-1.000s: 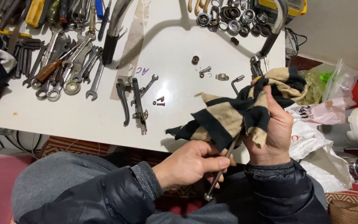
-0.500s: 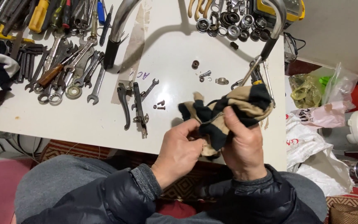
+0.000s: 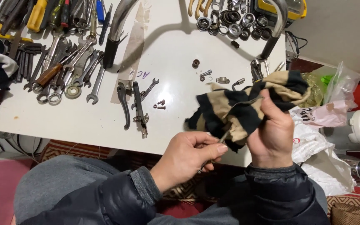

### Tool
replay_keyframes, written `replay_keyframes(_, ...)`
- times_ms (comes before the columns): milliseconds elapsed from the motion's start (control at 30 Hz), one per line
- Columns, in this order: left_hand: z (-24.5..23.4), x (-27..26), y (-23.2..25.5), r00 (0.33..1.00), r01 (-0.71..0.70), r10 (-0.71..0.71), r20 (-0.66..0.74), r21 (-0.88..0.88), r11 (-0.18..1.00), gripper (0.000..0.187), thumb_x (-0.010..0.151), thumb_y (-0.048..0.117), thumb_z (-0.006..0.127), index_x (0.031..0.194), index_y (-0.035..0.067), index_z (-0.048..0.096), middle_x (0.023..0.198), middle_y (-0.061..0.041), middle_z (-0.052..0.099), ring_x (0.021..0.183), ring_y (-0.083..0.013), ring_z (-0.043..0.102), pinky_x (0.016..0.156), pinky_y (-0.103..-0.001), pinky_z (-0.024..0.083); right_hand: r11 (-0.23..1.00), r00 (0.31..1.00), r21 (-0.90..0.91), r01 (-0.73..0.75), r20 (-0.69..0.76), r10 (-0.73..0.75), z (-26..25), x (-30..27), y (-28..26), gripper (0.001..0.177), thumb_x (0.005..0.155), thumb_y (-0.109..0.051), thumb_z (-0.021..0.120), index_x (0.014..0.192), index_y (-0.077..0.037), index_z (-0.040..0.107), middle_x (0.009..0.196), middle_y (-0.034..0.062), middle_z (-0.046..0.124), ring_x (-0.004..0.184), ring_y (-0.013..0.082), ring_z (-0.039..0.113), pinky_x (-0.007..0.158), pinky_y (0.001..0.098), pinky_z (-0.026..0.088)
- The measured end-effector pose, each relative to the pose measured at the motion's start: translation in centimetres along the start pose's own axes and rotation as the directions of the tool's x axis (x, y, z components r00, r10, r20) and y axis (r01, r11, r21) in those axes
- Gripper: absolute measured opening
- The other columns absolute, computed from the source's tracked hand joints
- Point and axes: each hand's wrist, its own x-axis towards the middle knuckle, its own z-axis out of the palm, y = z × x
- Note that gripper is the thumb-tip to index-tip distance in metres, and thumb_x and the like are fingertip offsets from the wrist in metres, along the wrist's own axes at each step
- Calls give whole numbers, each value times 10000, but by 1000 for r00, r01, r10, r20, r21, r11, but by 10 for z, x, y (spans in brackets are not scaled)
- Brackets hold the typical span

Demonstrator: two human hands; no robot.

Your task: Cleaning a metal bicycle component by wiping it repeatedly with a cloth.

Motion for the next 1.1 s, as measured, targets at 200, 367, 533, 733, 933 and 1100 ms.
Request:
replay_keyframes(200, -2, 8, -5, 969, -233, 238, -64, 69, 970, 130, 931, 130, 697, 834, 55, 741, 745, -54, 694, 585, -112, 569, 506, -227, 507, 992, 995, -83, 95, 26, -93, 13, -15, 18, 221, 987, -75, 594, 1200, -23, 625, 1083, 137, 698, 1006, 274, 684, 999, 441, 563)
replay_keyframes(367, -2, 21, -4, 941, -298, 292, -170, -12, 955, 205, 903, 102, 680, 747, -3, 761, 540, -119, 662, 431, -127, 582, 387, -249, 503, 947, 989, -287, 146, 9, -150, 0, -17, 41, 289, 936, -3, 611, 1224, -17, 631, 1113, 167, 702, 1049, 313, 714, 942, 522, 624)
replay_keyframes(533, 5, 5, 4, 951, -295, 297, -87, 27, 955, 167, 878, 130, 712, 822, -19, 763, 609, -120, 713, 490, -123, 646, 434, -231, 550, 954, 969, -191, 232, -42, -244, 9, -4, 24, 318, 954, -15, 607, 1270, 7, 632, 1154, 198, 713, 1066, 342, 733, 989, 539, 620)
replay_keyframes(733, 4, -3, -3, 900, -377, 400, -173, 148, 914, 208, 841, 199, 805, 867, -8, 795, 627, -90, 715, 557, -64, 582, 459, -237, 514, 963, 965, -135, 234, -91, -247, -5, 0, 13, 290, 983, -32, 597, 1264, 17, 651, 1159, 197, 722, 1058, 328, 742, 1013, 542, 616)
replay_keyframes(933, -3, 20, 1, 846, -468, 487, -216, 138, 873, 109, 856, 168, 744, 788, 95, 788, 576, -8, 637, 564, -46, 512, 458, -249, 486, 964, 981, -216, 157, -77, -177, -9, -14, 42, 294, 976, -86, 603, 1257, -26, 665, 1171, 160, 713, 1091, 280, 700, 977, 494, 594)
replay_keyframes(1100, -2, 15, 9, 912, -380, 382, -146, 45, 924, 168, 892, 110, 653, 768, 54, 751, 535, -71, 646, 411, -80, 502, 391, -231, 437, 960, 980, -220, 175, -56, -192, 4, -19, 38, 268, 946, -7, 615, 1207, 16, 671, 1112, 182, 720, 1043, 292, 717, 968, 499, 602)
